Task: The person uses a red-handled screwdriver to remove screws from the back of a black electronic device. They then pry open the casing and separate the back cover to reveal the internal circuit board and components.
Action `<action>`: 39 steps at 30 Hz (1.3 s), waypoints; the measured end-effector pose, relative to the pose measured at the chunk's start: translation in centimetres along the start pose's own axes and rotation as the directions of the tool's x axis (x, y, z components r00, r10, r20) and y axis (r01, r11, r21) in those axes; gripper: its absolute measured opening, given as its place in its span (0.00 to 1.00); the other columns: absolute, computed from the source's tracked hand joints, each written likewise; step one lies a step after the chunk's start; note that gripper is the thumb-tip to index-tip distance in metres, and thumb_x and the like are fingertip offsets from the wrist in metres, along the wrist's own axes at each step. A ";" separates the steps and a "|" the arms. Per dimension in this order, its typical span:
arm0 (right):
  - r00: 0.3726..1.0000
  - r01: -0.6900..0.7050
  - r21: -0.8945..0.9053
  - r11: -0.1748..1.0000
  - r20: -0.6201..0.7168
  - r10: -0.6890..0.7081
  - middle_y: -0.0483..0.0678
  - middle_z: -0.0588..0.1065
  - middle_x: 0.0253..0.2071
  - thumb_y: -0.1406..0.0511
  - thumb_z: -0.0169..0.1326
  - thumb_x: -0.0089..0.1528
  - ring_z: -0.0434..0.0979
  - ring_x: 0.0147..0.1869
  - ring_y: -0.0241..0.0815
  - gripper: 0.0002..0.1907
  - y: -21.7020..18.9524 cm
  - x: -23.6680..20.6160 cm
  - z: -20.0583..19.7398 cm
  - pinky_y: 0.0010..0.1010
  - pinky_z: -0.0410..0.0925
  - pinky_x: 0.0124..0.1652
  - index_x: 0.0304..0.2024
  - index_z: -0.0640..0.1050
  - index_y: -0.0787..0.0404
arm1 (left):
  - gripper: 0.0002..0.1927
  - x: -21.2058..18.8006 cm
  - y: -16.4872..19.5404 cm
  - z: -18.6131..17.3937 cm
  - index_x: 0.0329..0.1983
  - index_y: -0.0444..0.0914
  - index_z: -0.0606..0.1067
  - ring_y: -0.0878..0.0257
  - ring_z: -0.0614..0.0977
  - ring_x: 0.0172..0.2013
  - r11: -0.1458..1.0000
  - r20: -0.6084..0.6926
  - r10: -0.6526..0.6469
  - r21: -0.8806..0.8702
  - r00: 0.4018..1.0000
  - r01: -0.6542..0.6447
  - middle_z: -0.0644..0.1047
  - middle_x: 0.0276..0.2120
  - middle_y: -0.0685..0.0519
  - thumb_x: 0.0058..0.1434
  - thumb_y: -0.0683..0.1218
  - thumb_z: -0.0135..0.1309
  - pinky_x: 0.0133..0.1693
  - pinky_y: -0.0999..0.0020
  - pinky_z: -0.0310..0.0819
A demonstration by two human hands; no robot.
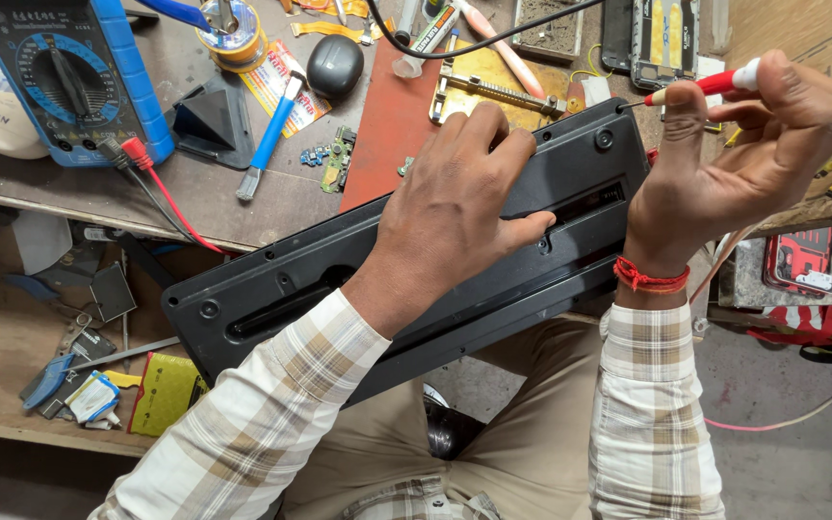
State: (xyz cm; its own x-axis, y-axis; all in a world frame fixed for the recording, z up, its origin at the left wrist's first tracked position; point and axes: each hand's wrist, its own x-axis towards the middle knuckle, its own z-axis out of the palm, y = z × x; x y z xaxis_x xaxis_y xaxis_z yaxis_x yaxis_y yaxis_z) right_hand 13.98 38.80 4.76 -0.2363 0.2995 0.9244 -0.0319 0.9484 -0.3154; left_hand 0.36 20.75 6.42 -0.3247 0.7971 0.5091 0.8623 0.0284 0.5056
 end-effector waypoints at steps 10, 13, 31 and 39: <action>0.999 -0.044 0.001 0.999 -0.007 0.044 0.53 0.68 0.54 0.74 0.62 0.76 0.74 0.49 0.39 0.16 0.0 -0.3 0.0 0.26 0.71 0.45 0.58 0.68 0.67 | 0.32 0.1 0.0 0.0 0.46 0.34 0.74 0.51 0.75 0.43 1.000 -0.002 -0.003 -0.008 1.000 0.003 0.70 0.41 0.47 0.45 0.56 0.74 0.45 0.54 0.73; 0.998 -0.064 0.050 0.997 -0.022 0.065 0.52 0.67 0.54 0.76 0.64 0.75 0.76 0.47 0.38 0.17 -0.1 0.0 0.2 0.26 0.73 0.44 0.57 0.68 0.66 | 0.31 -0.1 0.0 -0.1 0.45 0.35 0.73 0.51 0.75 0.43 1.000 -0.019 0.002 -0.010 1.000 -0.002 0.70 0.41 0.47 0.46 0.56 0.74 0.46 0.54 0.73; 0.993 -0.121 0.156 0.980 0.016 0.120 0.55 0.72 0.53 0.80 0.56 0.78 0.78 0.55 0.42 0.17 0.5 -0.6 0.1 0.28 0.77 0.52 0.62 0.65 0.64 | 0.31 0.0 0.0 -0.1 0.45 0.34 0.73 0.50 0.75 0.43 1.000 0.002 0.000 -0.014 1.000 0.000 0.70 0.41 0.46 0.46 0.55 0.73 0.45 0.53 0.72; 0.999 -0.050 0.109 0.993 -0.008 0.051 0.57 0.74 0.54 0.78 0.55 0.79 0.81 0.53 0.44 0.16 0.7 -0.6 0.2 0.28 0.80 0.51 0.62 0.64 0.62 | 0.30 -0.2 0.3 -0.3 0.43 0.34 0.73 0.51 0.75 0.43 1.000 -0.028 0.019 -0.012 0.999 -0.020 0.70 0.41 0.47 0.46 0.55 0.73 0.45 0.54 0.73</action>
State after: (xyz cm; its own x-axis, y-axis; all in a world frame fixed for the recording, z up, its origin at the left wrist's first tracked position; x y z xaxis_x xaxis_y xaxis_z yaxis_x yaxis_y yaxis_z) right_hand 13.90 39.30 3.96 -0.2302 0.3482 0.9087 -0.1253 0.9154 -0.3825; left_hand 0.58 20.45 6.66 -0.3187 0.7803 0.5381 0.8638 0.0054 0.5039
